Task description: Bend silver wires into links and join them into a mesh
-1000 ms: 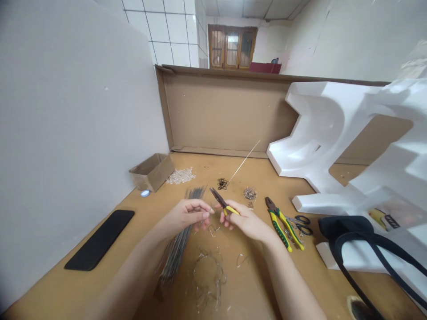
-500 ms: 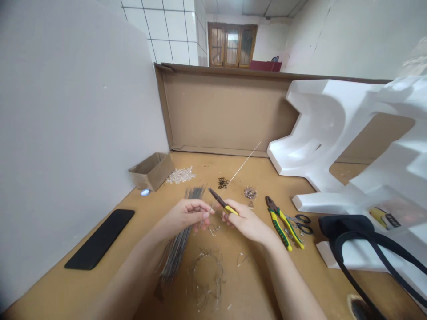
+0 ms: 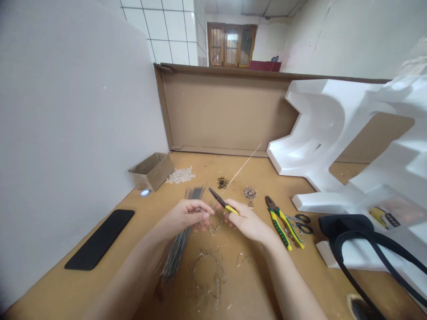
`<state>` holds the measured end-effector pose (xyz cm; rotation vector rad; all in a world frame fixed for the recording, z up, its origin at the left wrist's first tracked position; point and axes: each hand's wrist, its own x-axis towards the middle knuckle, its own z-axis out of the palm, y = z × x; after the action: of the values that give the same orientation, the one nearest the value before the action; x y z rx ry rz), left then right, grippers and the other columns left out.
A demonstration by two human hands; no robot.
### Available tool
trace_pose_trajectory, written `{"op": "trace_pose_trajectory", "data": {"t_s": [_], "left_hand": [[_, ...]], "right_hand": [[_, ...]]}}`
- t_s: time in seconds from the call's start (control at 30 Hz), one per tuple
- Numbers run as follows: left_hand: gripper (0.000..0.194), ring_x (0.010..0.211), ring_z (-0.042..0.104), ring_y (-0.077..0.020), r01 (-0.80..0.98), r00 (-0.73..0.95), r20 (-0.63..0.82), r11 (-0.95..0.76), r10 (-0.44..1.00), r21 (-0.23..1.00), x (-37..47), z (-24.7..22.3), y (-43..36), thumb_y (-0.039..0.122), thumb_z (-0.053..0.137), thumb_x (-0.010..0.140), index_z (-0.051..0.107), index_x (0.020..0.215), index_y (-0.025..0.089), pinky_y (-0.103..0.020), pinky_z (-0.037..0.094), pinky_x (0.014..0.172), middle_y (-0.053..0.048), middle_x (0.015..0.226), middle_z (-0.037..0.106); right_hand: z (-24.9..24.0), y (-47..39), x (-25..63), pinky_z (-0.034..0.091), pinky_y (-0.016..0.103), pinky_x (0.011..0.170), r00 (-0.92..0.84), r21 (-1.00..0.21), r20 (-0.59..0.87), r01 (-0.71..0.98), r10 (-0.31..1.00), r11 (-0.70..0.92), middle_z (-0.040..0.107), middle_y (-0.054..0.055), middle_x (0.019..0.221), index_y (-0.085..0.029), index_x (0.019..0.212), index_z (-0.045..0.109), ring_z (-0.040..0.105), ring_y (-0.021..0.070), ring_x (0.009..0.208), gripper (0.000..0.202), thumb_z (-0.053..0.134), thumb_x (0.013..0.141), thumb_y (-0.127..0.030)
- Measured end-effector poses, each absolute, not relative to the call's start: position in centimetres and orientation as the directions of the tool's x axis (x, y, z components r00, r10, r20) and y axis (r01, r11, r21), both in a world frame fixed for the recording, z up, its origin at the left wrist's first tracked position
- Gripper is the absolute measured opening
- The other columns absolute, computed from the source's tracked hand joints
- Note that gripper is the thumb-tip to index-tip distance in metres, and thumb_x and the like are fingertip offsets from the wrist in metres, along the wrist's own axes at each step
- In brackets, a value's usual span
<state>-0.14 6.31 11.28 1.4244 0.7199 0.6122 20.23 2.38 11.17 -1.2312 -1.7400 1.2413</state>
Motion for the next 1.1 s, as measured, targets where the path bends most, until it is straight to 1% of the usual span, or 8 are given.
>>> {"op": "trace_pose_trajectory", "data": {"t_s": [0.17, 0.27, 0.37, 0.57, 0.7, 0.87, 1.0, 1.1], "left_hand": [[0.019, 0.055, 0.059, -0.0104, 0.037, 0.664, -0.077, 0.071, 0.744, 0.997, -0.2, 11.46, 6.25, 0.028, 0.062, 0.072, 0.061, 0.083, 0.013, -0.019, 0.043, 0.046, -0.002, 0.065, 0.062], [0.019, 0.055, 0.059, -0.0104, 0.036, 0.671, -0.074, 0.067, 0.738, 0.997, -0.24, 11.55, 6.25, 0.029, 0.063, 0.072, 0.061, 0.083, 0.013, -0.019, 0.043, 0.046, -0.002, 0.066, 0.063], [0.02, 0.055, 0.059, -0.0104, 0.039, 0.673, -0.078, 0.07, 0.735, 0.997, -0.26, 11.52, 6.3, 0.029, 0.063, 0.072, 0.061, 0.084, 0.013, -0.019, 0.043, 0.046, -0.002, 0.066, 0.063], [0.022, 0.055, 0.059, -0.0101, 0.045, 0.674, -0.079, 0.066, 0.734, 0.997, -0.22, 11.5, 6.38, 0.03, 0.062, 0.072, 0.06, 0.085, 0.012, -0.018, 0.043, 0.046, -0.002, 0.066, 0.063], [0.022, 0.056, 0.059, -0.0104, 0.043, 0.677, -0.078, 0.067, 0.732, 0.997, -0.25, 11.51, 6.36, 0.03, 0.063, 0.072, 0.061, 0.085, 0.013, -0.019, 0.043, 0.046, -0.002, 0.066, 0.063], [0.02, 0.056, 0.059, -0.0103, 0.038, 0.679, -0.072, 0.063, 0.73, 0.997, -0.33, 11.57, 6.32, 0.029, 0.062, 0.072, 0.061, 0.085, 0.013, -0.019, 0.043, 0.047, -0.002, 0.066, 0.062], [0.019, 0.057, 0.059, -0.0102, 0.034, 0.685, -0.063, 0.055, 0.726, 0.998, -0.35, 11.67, 6.3, 0.027, 0.061, 0.073, 0.061, 0.085, 0.013, -0.019, 0.044, 0.047, -0.002, 0.066, 0.062], [0.019, 0.056, 0.058, -0.0101, 0.034, 0.684, -0.06, 0.051, 0.727, 0.998, -0.32, 11.6, 6.34, 0.027, 0.061, 0.074, 0.061, 0.086, 0.012, -0.018, 0.043, 0.046, -0.002, 0.066, 0.062]], "right_hand": [[11.17, 2.36, 20.14, 0.039, 0.022, 0.056, -0.327, -0.918, 0.038, 0.362, 0.944, 0.163, 0.047, -0.003, 0.069, -0.019, 0.094, 0.053, 0.046, 0.0094, 0.059, 0.016, 0.043, 0.085, -0.028], [11.22, 2.35, 20.07, 0.04, 0.022, 0.055, -0.336, -0.93, 0.031, 0.335, 0.941, 0.151, 0.047, -0.002, 0.071, -0.018, 0.091, 0.052, 0.047, 0.0097, 0.06, 0.023, 0.042, 0.087, -0.038], [11.28, 2.33, 20.04, 0.041, 0.022, 0.055, -0.351, -0.942, 0.011, 0.31, 0.936, 0.128, 0.047, -0.001, 0.071, -0.018, 0.092, 0.05, 0.048, 0.0099, 0.061, 0.027, 0.041, 0.087, -0.043], [11.32, 2.34, 20.04, 0.041, 0.023, 0.055, -0.358, -0.941, 0.007, 0.313, 0.934, 0.127, 0.048, -0.001, 0.071, -0.019, 0.091, 0.05, 0.047, 0.0098, 0.06, 0.029, 0.042, 0.086, -0.046], [11.13, 2.35, 20.06, 0.038, 0.022, 0.054, -0.337, -0.92, 0.032, 0.358, 0.941, 0.159, 0.046, -0.002, 0.067, -0.018, 0.079, 0.048, 0.045, 0.0099, 0.058, 0.033, 0.038, 0.087, -0.049], [11.25, 2.3, 20.05, 0.036, 0.024, 0.056, -0.306, -0.865, 0.088, 0.449, 0.948, 0.225, 0.045, -0.002, 0.066, -0.018, 0.078, 0.048, 0.043, 0.0101, 0.057, 0.038, 0.028, 0.091, -0.049], [11.45, 2.27, 19.96, 0.033, 0.024, 0.056, -0.266, -0.784, 0.149, 0.555, 0.952, 0.278, 0.042, -0.003, 0.062, -0.019, 0.071, 0.045, 0.04, 0.011, 0.058, 0.039, 0.027, 0.091, -0.047], [11.41, 2.25, 19.92, 0.032, 0.023, 0.056, -0.244, -0.757, 0.174, 0.586, 0.954, 0.288, 0.043, -0.002, 0.063, -0.019, 0.071, 0.045, 0.041, 0.0111, 0.059, 0.039, 0.026, 0.092, -0.046]]}}
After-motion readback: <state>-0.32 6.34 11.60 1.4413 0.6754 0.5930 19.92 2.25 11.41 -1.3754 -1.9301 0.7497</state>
